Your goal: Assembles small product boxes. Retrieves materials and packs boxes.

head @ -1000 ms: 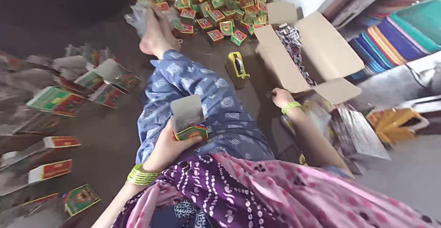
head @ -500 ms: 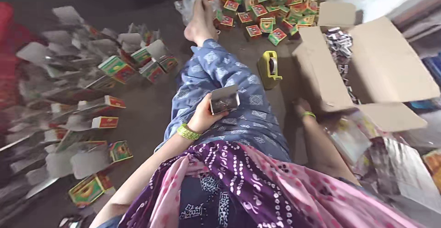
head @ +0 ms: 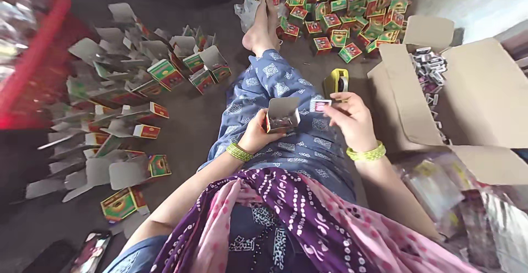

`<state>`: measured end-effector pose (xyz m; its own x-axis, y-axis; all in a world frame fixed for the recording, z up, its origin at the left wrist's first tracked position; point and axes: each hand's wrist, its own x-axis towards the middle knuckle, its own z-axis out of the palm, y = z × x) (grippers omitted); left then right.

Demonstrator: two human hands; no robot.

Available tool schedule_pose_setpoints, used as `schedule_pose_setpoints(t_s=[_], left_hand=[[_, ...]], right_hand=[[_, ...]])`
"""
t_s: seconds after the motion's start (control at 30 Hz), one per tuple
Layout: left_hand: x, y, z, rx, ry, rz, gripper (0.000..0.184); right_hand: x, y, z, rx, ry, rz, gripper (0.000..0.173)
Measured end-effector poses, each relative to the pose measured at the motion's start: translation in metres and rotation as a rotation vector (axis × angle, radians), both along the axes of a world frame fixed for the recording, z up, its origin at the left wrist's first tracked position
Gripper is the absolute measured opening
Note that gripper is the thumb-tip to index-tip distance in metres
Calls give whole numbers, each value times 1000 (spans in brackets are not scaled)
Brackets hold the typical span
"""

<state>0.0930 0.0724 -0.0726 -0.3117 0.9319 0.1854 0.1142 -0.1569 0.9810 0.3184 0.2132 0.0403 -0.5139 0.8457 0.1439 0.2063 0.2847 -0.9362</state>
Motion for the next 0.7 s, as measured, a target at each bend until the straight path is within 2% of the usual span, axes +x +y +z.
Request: schedule_pose_setpoints(t_s=[0.1,0.17,0.27,0.4,0.5,0.7], left_hand=[[2,-1,4,5,-27,-12,73],[2,-3,6,-3,-2,-9,71],[-1,-4,3,-4,52,9,66],[-3,-4,0,-19,119,14,57],[-1,-3,1,-52,125,27,49],[-2,-2,-2,-23,93,-19,50]], right_hand=[[-38,-36,8,272,-81,140,33],[-58,-50,-4,434,-173,163,25],[-75,-64,-22,551,-286,204,19],[-75,-71,-30,727,-341,339,25],[-73,-72,-26,834,-494,459,31],[-82,-72,-18,832,-645,580,33]])
